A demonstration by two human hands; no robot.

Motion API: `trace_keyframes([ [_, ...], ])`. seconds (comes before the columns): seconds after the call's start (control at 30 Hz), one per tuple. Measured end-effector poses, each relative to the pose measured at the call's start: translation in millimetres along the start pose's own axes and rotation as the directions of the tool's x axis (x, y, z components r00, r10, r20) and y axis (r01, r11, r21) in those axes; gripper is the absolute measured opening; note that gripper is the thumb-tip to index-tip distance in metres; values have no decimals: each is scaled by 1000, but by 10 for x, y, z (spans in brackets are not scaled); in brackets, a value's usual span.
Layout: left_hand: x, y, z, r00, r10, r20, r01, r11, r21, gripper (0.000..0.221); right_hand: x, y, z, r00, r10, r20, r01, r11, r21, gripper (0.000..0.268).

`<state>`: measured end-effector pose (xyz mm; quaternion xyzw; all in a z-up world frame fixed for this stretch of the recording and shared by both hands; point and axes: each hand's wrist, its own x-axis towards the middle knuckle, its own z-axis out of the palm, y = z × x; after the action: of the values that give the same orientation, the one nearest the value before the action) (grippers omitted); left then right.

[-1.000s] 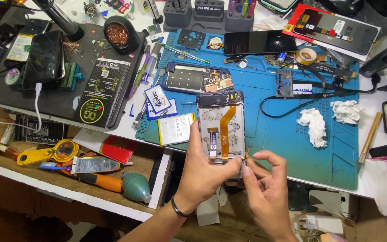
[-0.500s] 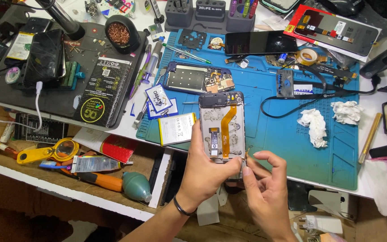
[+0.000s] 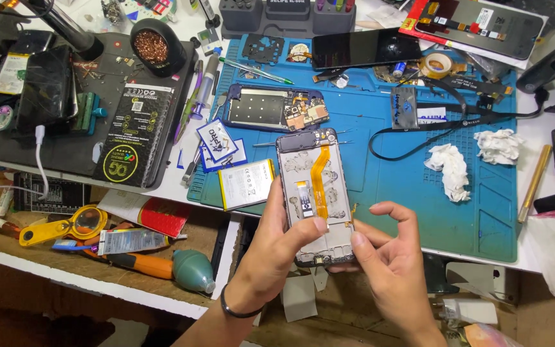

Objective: Preparing a mobile phone screen and frame assembly for repair by removing stickers and inspecting components.

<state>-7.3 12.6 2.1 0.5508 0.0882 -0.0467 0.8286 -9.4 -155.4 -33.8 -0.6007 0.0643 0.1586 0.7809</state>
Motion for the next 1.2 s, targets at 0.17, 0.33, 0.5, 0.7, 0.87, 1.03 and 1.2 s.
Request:
trace_keyframes([
  [0.17,-119,124,-3,996,-59,59,64,995,-80,79,-2,-1,-50,997,-7,72,-1,994,112,37],
  [0.33,-215,237,1,993,-7,120,14,998,-59,85,21,1,-102,985,-47,168,-4,955,296,38],
  [0.5,-316,338,57,985,8,171,20,987,-158,93,26,-54,-148,965,26,260,-113,938,327,45],
  [0.7,-351,264,26,975,47,216,3,974,-225,100,22,-40,-190,964,41,263,-125,943,310,46],
  [0.87,-356,255,34,981,32,193,6,981,-192,95,-2,-76,-137,962,-28,270,-57,952,302,43],
  [1.03,-275,89,86,1000,25,3,-25,997,-70,69,-59,25,-102,989,-87,118,69,987,145,41],
  [1.2,-181,47,130,980,49,-195,-15,985,169,65,-100,98,-85,986,36,-163,-70,975,-210,49],
])
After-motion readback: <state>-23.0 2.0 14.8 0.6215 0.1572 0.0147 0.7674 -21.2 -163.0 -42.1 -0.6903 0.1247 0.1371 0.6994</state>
